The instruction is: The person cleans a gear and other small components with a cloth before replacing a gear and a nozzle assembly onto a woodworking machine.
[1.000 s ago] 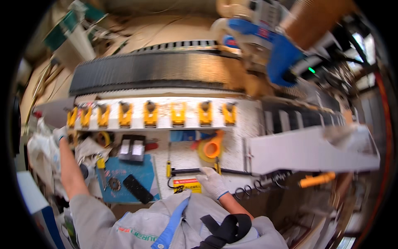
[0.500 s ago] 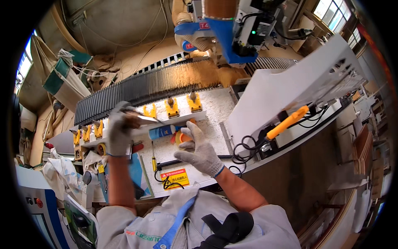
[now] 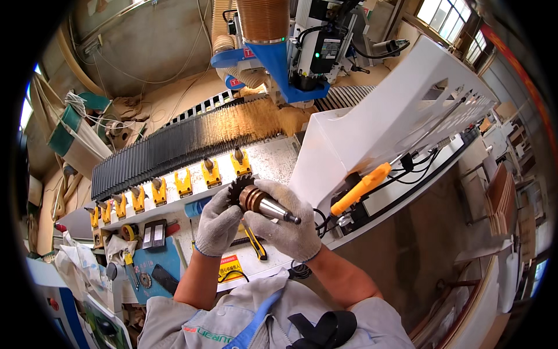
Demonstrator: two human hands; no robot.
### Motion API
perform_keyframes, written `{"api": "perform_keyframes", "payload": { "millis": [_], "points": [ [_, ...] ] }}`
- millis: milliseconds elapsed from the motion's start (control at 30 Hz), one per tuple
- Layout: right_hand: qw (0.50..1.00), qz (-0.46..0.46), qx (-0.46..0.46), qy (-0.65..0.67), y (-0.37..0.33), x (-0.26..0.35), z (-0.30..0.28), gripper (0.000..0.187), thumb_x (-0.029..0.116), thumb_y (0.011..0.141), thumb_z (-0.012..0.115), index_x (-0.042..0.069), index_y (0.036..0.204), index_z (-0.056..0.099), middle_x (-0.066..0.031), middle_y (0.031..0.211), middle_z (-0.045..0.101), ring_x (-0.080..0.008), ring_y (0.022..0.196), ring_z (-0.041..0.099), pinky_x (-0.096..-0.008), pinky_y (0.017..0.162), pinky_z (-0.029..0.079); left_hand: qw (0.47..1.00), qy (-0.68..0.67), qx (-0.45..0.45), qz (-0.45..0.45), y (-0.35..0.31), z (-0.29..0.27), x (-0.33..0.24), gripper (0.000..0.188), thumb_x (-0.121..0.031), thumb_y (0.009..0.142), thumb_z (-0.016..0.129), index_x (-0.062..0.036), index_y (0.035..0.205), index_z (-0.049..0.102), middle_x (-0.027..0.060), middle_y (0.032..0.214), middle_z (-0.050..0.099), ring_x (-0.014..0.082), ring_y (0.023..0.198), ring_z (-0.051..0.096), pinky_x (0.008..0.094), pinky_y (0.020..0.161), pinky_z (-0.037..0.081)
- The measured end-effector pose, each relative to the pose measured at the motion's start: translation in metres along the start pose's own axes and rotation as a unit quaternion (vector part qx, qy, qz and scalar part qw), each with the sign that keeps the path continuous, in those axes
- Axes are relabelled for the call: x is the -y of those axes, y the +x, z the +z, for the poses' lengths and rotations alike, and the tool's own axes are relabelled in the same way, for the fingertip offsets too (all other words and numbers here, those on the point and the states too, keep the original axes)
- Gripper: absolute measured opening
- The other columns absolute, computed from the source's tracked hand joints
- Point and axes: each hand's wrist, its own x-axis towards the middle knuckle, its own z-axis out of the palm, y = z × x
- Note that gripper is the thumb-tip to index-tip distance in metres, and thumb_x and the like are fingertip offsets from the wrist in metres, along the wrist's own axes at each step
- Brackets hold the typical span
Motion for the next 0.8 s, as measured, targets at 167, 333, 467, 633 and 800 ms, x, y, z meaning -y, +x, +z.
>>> {"api": "perform_keyframes", "payload": {
  "millis": [167, 333, 467, 633, 800],
  "points": [
    [0.996, 0.017, 0.029, -0.079, 0.04, -0.007, 0.021, 0.053, 0.016, 0.084, 0.084, -0.006, 0.127, 0.063, -0.0129, 0.105, 0.074, -0.0152, 0.093, 0.072, -0.0323, 0.081, 0.061, 0.999, 0.029, -0.003, -0.026, 0.018, -0.036, -0.013, 0.057, -0.004, 0.095, 0.066, 0.0049, 0.149, 0.051, 0.0119, 0.145, 0.06, 0.0192, 0.132, 0.057, 0.0347, 0.114, 0.042],
    [0.983, 0.124, 0.056, -0.122, 0.09, 0.0, 0.046, 0.061, 0.031, 0.081, 0.088, -0.006, 0.124, 0.066, -0.0151, 0.102, 0.074, -0.0197, 0.089, 0.073, -0.032, 0.085, 0.058, 0.999, 0.05, -0.006, -0.012, 0.037, -0.065, -0.02, 0.036, -0.022, 0.104, 0.058, 0.0048, 0.127, 0.064, 0.0051, 0.102, 0.068, 0.0121, 0.092, 0.064, 0.0292, 0.086, 0.052],
    [0.962, 0.108, 0.19, -0.162, 0.127, -0.009, 0.048, 0.046, 0.022, 0.082, 0.085, -0.002, 0.118, 0.069, -0.0103, 0.104, 0.072, -0.0149, 0.094, 0.069, -0.0315, 0.084, 0.057, 0.997, 0.018, -0.032, -0.067, 0.064, -0.083, -0.008, 0.041, -0.035, 0.108, 0.051, 0.0022, 0.107, 0.069, 0.0077, 0.091, 0.07, 0.0144, 0.075, 0.065, 0.0294, 0.07, 0.054],
    [0.952, 0.162, 0.139, -0.219, 0.186, -0.013, 0.06, 0.02, 0.021, 0.089, 0.075, 0.0, 0.085, 0.075, -0.0037, 0.077, 0.07, -0.0085, 0.068, 0.062, -0.0265, 0.064, 0.052, 0.972, -0.227, 0.0, -0.057, 0.114, -0.09, 0.007, 0.064, -0.057, 0.11, 0.036, -0.0027, 0.132, 0.061, 0.0155, 0.119, 0.069, 0.0299, 0.112, 0.067, 0.0461, 0.097, 0.053],
    [0.942, 0.323, 0.011, -0.096, 0.212, -0.032, 0.059, 0.021, 0.021, 0.088, 0.078, 0.0, 0.085, 0.075, -0.0047, 0.076, 0.073, -0.0102, 0.064, 0.064, -0.0268, 0.06, 0.052, 0.935, -0.353, 0.033, -0.026, 0.137, -0.094, 0.034, 0.06, -0.053, 0.111, 0.032, -0.0081, 0.14, 0.059, 0.0156, 0.137, 0.065, 0.0326, 0.129, 0.059, 0.0487, 0.108, 0.047]
  ]
}}
